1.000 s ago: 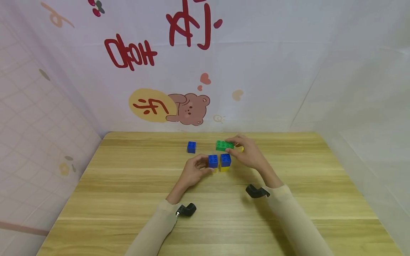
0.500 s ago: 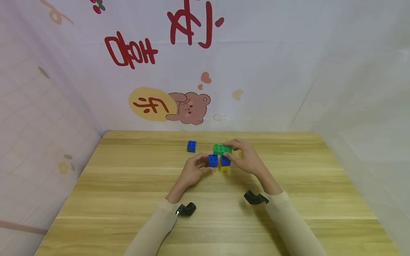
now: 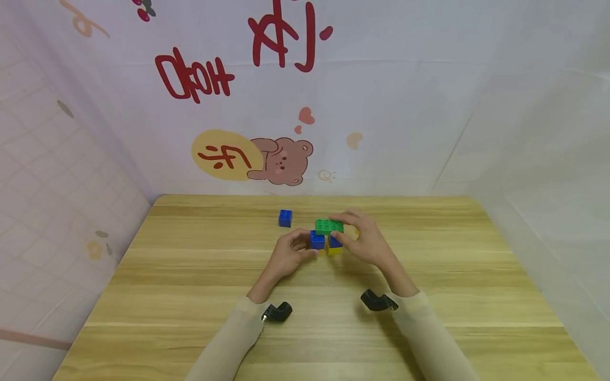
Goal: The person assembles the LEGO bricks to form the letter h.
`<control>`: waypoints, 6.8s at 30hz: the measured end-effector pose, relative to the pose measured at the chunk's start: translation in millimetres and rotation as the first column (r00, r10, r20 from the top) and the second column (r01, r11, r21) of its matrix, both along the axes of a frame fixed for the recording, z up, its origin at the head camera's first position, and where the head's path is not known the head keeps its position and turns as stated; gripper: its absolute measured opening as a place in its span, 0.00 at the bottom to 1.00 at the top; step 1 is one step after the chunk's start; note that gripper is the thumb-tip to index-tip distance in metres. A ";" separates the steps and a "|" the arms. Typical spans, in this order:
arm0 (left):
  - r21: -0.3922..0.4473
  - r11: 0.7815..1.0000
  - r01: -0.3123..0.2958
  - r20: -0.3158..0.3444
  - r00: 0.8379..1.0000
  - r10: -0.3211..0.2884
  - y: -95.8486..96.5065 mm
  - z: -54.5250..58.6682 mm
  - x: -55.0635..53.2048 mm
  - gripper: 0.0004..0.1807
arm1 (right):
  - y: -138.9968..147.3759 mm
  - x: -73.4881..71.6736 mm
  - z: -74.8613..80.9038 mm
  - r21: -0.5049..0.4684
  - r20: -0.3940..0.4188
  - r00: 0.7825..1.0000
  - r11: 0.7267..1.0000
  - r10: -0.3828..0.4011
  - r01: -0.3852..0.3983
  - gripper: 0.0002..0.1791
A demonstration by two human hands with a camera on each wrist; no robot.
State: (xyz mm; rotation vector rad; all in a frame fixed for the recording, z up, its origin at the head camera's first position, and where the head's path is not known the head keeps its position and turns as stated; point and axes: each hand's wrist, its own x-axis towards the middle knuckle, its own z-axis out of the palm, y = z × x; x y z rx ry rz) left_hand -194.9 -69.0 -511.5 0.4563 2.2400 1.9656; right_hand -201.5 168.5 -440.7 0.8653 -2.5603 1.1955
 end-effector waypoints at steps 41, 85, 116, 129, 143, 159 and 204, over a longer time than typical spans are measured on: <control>0.048 0.998 0.026 -0.097 0.995 -0.021 -3.8 24.8 0.6 0.23 | -5.9 5.3 -4.2 0.040 0.011 1.000 0.999 0.001 -0.001 0.21; -0.003 1.000 -0.015 -0.087 0.996 0.015 4.1 32.9 5.6 0.21 | 4.3 -3.7 -14.8 -0.130 0.199 0.980 0.991 0.018 0.008 0.22; 0.081 0.994 -0.074 -0.108 0.991 0.083 13.4 22.3 8.2 0.18 | -1.7 0.8 -21.1 -0.145 0.137 0.991 0.989 0.001 0.019 0.20; 0.080 0.995 -0.054 -0.124 0.990 0.064 8.0 16.9 6.5 0.19 | -6.0 3.6 -15.5 -0.091 0.124 0.992 0.996 -0.009 0.020 0.20; 0.089 0.996 -0.028 -0.105 0.994 0.038 8.1 12.3 4.7 0.20 | 16.1 -1.6 -9.0 0.001 0.164 0.986 1.000 0.011 -0.012 0.24; 0.080 0.997 -0.019 -0.113 0.993 0.028 7.4 11.4 5.5 0.22 | 46.5 -10.5 -3.1 0.041 0.223 0.965 0.990 -0.138 0.132 0.28; 0.080 0.997 -0.019 -0.091 0.995 0.026 5.6 10.3 5.2 0.21 | 72.9 -29.4 -61.5 -0.073 0.462 0.840 0.931 -0.287 0.358 0.25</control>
